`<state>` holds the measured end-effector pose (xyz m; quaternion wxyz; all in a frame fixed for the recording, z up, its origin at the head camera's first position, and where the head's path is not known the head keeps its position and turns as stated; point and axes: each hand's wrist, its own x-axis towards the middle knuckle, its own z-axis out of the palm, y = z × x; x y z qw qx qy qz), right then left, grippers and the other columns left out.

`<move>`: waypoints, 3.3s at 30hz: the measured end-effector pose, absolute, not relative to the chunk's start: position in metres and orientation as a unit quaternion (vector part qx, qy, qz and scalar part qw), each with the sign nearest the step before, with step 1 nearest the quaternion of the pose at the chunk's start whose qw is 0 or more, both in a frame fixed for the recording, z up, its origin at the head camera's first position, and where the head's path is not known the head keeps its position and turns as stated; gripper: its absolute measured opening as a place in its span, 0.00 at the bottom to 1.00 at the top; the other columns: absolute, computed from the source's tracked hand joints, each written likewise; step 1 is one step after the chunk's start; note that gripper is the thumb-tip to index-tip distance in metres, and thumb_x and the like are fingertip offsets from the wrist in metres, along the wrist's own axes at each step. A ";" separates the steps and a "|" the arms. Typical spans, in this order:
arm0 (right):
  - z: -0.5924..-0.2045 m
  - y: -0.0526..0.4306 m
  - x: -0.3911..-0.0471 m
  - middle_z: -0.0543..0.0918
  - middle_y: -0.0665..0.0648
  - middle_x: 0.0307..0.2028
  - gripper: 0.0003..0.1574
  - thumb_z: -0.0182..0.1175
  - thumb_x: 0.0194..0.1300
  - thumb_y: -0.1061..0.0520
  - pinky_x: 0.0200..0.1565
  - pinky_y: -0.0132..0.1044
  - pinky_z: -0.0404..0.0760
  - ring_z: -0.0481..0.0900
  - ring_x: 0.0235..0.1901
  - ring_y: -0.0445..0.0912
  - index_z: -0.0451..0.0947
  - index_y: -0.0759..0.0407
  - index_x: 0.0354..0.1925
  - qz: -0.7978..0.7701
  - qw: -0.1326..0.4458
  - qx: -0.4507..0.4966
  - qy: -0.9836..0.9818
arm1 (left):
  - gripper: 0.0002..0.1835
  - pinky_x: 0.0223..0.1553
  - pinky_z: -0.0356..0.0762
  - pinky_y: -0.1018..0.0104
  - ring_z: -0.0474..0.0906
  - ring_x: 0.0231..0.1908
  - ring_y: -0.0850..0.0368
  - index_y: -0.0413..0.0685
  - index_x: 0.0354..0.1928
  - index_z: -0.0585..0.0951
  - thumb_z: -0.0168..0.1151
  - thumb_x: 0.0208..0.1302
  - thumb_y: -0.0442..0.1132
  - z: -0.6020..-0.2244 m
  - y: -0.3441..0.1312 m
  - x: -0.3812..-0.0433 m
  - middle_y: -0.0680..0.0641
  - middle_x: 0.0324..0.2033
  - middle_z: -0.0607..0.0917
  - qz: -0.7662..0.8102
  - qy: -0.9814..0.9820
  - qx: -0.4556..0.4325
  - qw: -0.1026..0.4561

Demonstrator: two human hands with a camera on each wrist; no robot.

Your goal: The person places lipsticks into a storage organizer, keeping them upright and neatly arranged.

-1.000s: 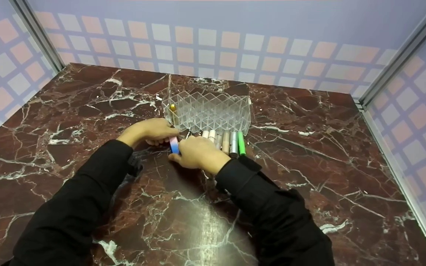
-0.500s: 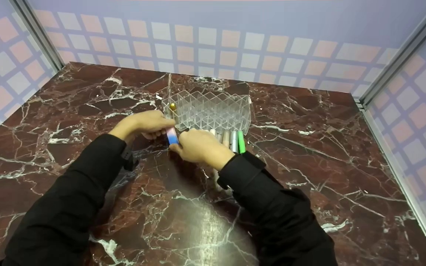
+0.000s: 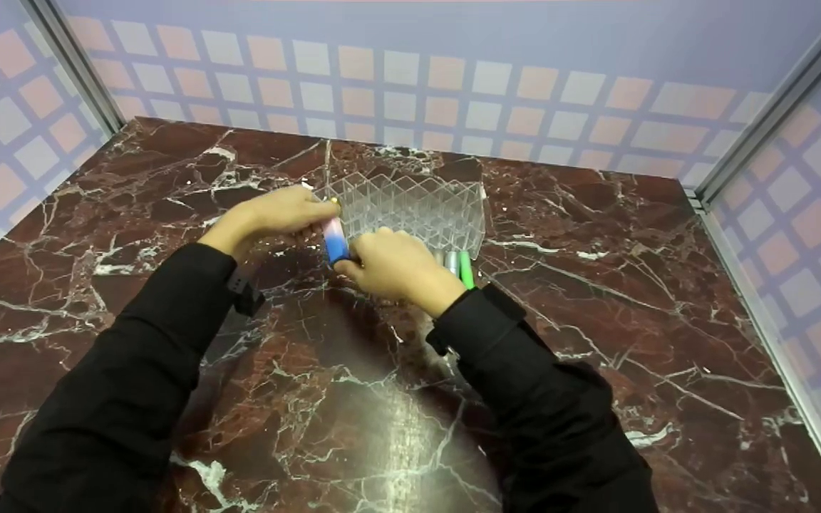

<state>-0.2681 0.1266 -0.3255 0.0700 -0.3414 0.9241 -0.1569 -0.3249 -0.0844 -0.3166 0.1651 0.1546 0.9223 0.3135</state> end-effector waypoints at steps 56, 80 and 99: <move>-0.334 0.165 -0.302 0.84 0.65 0.52 0.18 0.68 0.68 0.51 0.61 0.55 0.73 0.78 0.54 0.61 0.84 0.63 0.49 -0.115 -0.098 -0.191 0.970 | 0.24 0.49 0.78 0.59 0.82 0.41 0.51 0.45 0.45 0.82 0.46 0.79 0.57 -0.328 -0.052 -0.340 0.48 0.37 0.85 0.380 0.900 0.062 -0.203; -0.332 0.158 -0.299 0.85 0.63 0.35 0.17 0.68 0.68 0.49 0.34 0.55 0.84 0.82 0.35 0.61 0.82 0.62 0.32 -0.068 -0.144 -0.175 0.972 | 0.22 0.53 0.80 0.55 0.82 0.48 0.45 0.43 0.47 0.79 0.44 0.81 0.54 -0.334 -0.051 -0.340 0.44 0.42 0.83 0.278 0.940 0.115 -0.160; -0.331 0.154 -0.300 0.85 0.63 0.33 0.16 0.69 0.66 0.51 0.34 0.55 0.85 0.83 0.33 0.61 0.82 0.63 0.31 -0.051 -0.145 -0.175 0.972 | 0.21 0.47 0.79 0.53 0.82 0.40 0.44 0.43 0.37 0.81 0.50 0.79 0.53 -0.344 -0.050 -0.342 0.44 0.33 0.85 0.220 0.954 0.124 -0.162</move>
